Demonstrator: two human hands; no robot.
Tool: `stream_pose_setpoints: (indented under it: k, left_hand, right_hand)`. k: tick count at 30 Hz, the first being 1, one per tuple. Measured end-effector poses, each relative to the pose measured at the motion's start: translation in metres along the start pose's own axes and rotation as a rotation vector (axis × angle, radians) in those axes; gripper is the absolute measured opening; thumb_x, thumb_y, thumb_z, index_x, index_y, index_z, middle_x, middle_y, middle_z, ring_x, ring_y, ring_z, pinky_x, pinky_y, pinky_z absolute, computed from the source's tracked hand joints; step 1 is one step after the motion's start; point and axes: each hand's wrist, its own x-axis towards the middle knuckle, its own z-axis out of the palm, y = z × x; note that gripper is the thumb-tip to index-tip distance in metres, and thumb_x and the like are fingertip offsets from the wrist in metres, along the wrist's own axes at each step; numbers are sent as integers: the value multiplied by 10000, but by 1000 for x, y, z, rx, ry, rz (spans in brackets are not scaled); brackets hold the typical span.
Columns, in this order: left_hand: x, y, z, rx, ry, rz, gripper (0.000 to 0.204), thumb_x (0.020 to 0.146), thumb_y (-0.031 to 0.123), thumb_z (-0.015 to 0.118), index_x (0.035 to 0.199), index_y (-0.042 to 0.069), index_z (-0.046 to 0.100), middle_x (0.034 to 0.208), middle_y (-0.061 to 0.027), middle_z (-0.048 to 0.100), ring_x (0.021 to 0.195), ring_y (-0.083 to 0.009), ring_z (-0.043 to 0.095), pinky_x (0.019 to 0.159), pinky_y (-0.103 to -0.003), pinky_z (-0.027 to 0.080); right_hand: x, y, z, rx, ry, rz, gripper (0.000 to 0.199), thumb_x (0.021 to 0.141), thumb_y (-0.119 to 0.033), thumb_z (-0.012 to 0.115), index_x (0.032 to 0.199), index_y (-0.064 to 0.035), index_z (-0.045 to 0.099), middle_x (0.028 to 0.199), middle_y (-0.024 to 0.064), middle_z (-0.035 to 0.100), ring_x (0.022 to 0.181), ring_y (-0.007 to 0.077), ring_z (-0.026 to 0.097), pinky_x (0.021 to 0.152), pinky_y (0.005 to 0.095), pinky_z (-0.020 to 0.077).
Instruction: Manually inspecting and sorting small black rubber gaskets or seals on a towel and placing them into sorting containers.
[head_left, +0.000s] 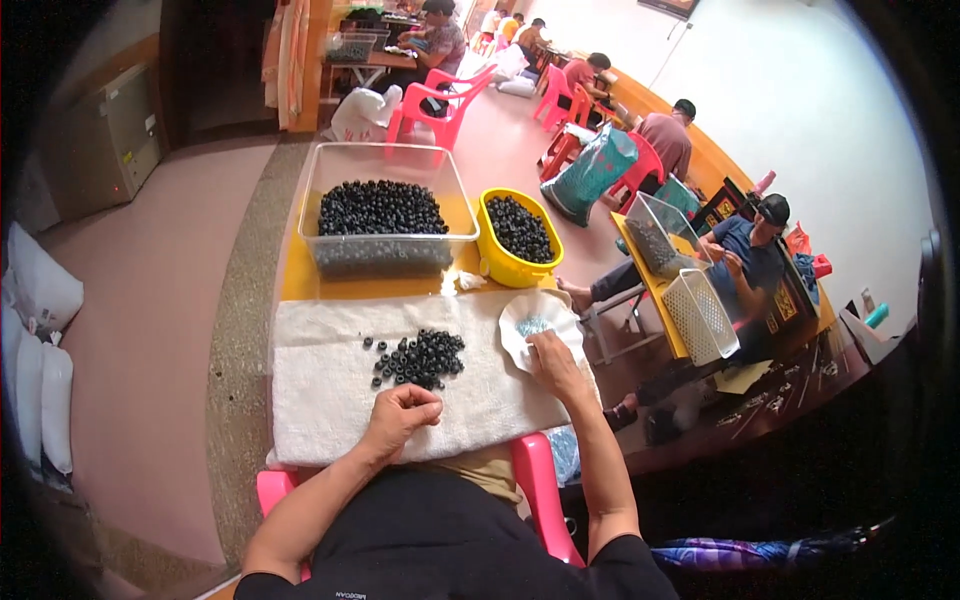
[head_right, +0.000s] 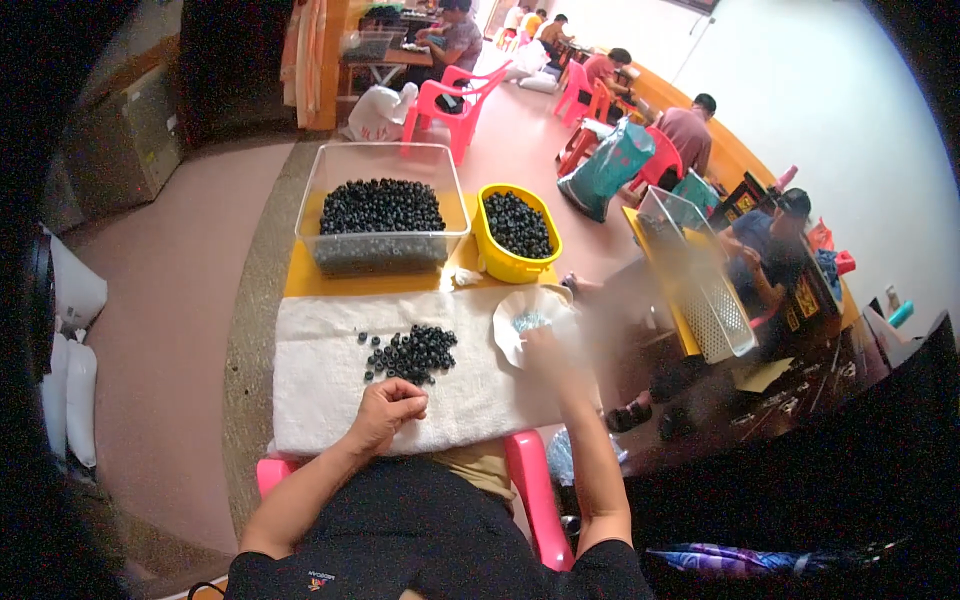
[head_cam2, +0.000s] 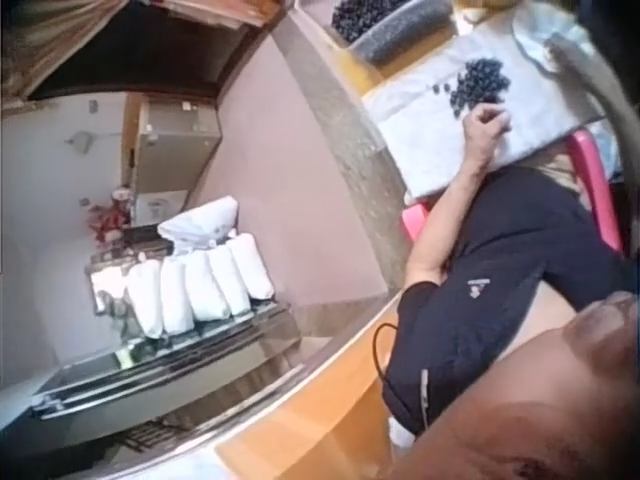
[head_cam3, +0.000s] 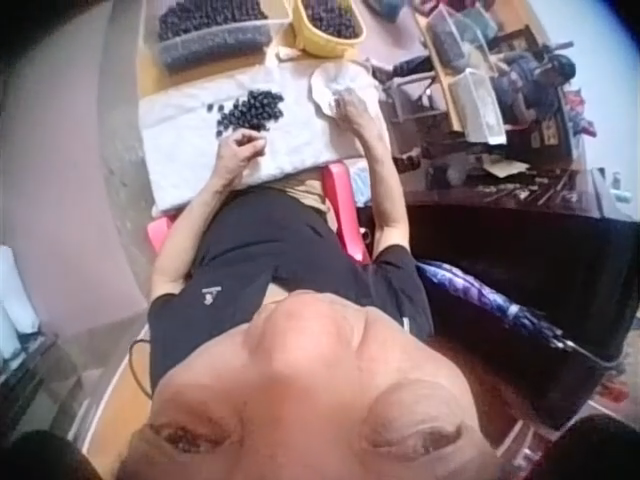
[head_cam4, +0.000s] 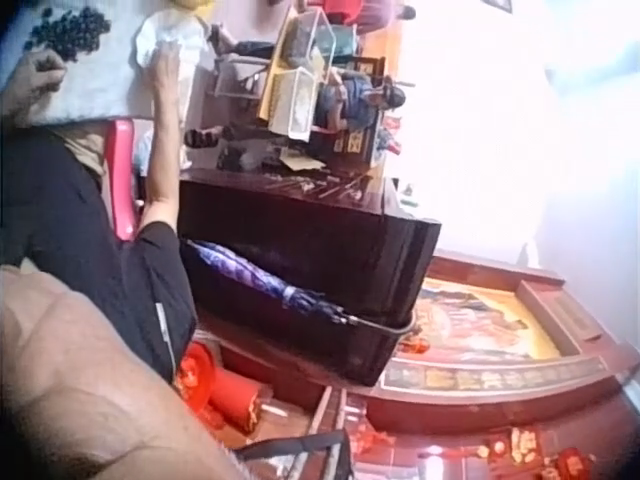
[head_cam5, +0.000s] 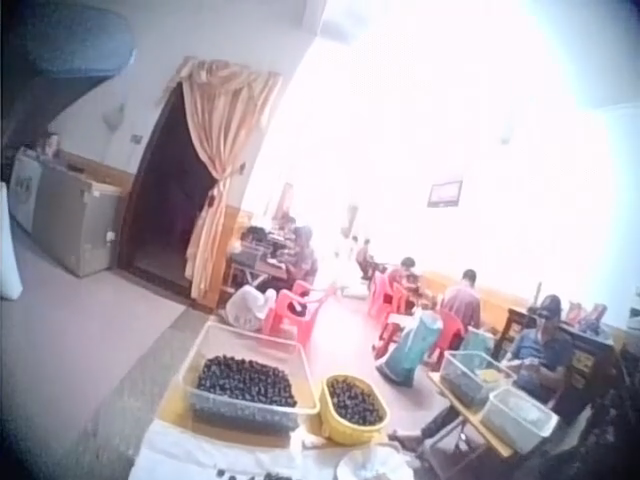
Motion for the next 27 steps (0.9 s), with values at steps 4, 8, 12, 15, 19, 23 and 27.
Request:
stream_pose_setpoints:
  k: [4,8,12,15,19,23,27]
  left_hand:
    - [-1,1,0,-2,-5,-6,109,848,11,710,942,-3,656,852,-81,679,746,-141,648,726,-282,563]
    - [-3,3,2,-7,-14,-4,140,861,22,705,989,-5,653,891,-78,680,781,-144,656,744,-283,567]
    - [-1,2,2,-11,-34,-5,167,872,32,702,1026,-5,650,929,-80,681,813,-147,663,765,-285,572]
    - [-1,3,2,12,-31,-12,162,872,33,702,1022,-11,658,924,-84,687,809,-150,670,768,-285,575]
    - [-2,7,5,54,-14,-8,145,883,43,695,1009,-23,668,921,-87,696,802,-148,675,763,-281,576]
    - [-6,7,7,22,-35,-2,150,893,57,691,1017,-22,659,931,-82,691,818,-145,672,761,-281,575]
    - [0,-2,1,6,-54,27,142,900,63,686,1001,-11,618,926,-69,677,835,-141,670,779,-291,585]
  right_hand:
    - [-4,-7,-11,29,79,2,124,828,3,604,950,11,626,865,199,623,816,399,614,725,430,502]
    - [-7,-14,-17,83,152,-5,111,821,-8,653,927,24,642,811,178,647,726,317,645,670,371,513]
    - [-12,-14,-7,298,156,30,113,857,-47,696,939,26,669,771,81,676,688,138,629,630,275,503]
    - [-13,-29,4,555,88,167,99,883,-51,689,951,20,677,769,32,664,693,88,603,630,246,497]
    - [-17,-95,9,838,-34,124,92,892,-29,678,974,13,685,886,52,685,815,97,629,720,255,516]
    - [-19,-159,6,763,55,-110,138,851,-47,719,982,-26,683,911,119,691,818,211,671,724,310,532]
    - [-24,-165,20,757,98,-93,163,836,-21,717,995,-30,684,906,129,694,815,239,681,722,322,538]
